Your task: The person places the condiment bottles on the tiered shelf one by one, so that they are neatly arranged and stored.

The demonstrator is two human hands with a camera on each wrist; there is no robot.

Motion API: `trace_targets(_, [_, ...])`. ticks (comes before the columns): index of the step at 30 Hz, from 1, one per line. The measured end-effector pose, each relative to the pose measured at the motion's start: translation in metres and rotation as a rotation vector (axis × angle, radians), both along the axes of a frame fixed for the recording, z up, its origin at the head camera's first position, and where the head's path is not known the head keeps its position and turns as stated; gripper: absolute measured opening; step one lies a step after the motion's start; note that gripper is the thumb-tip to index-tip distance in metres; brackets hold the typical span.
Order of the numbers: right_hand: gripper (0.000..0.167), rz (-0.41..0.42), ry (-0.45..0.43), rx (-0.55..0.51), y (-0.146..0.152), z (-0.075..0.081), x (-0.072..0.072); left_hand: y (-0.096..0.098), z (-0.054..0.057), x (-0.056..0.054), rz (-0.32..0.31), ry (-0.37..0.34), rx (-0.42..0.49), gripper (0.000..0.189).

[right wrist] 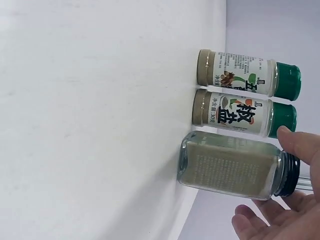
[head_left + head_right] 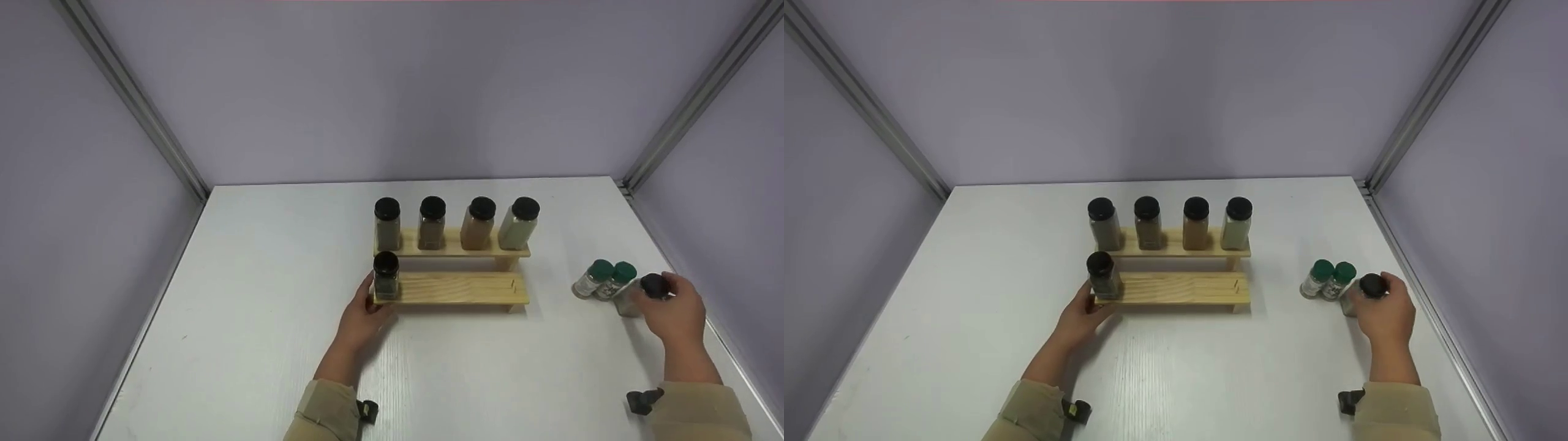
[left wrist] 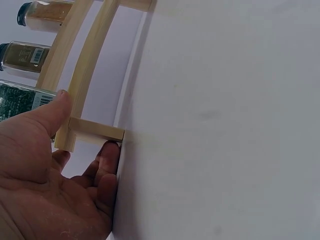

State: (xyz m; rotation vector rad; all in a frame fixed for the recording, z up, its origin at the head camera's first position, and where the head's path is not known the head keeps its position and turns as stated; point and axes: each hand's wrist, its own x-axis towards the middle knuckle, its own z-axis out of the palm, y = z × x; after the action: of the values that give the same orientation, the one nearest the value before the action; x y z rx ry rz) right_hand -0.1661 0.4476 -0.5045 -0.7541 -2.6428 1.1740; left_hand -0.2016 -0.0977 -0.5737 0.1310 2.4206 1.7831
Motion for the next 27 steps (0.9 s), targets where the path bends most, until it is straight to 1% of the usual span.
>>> trace_targets(3, [0.08,0.006,0.003,0.014,-0.004,-0.004,0.004,0.0,-0.001,0.0,-0.003,0.01,-0.006,0.086])
trace_targets(5, [0.079,0.008,0.008,0.028,-0.007,-0.006,0.007,0.001,0.0,0.0,0.001,-0.001,-0.005,0.086])
trace_targets(7, [0.079,0.014,0.011,0.033,-0.011,-0.007,0.011,0.001,-0.001,0.0,-0.002,0.006,-0.009,0.086])
trace_targets(13, [0.087,0.052,0.014,0.049,-0.022,-0.008,0.025,0.003,-0.001,-0.001,0.001,0.011,-0.023,0.086])
trace_targets(15, [0.09,0.055,0.03,0.048,-0.024,-0.008,0.028,0.003,-0.001,-0.001,0.004,0.016,-0.036,0.086])
trace_targets(18, [0.097,0.061,0.051,0.044,-0.023,-0.011,0.031,0.003,-0.003,-0.001,0.009,0.023,-0.05,0.086])
trace_targets(21, [0.102,0.085,0.057,0.033,-0.02,-0.015,0.031,0.003,-0.004,-0.001,0.005,0.029,-0.045,0.086])
trace_targets(27, [0.1,0.131,0.071,0.009,-0.016,-0.023,0.035,0.003,-0.005,-0.001,0.02,0.037,-0.071,0.087])
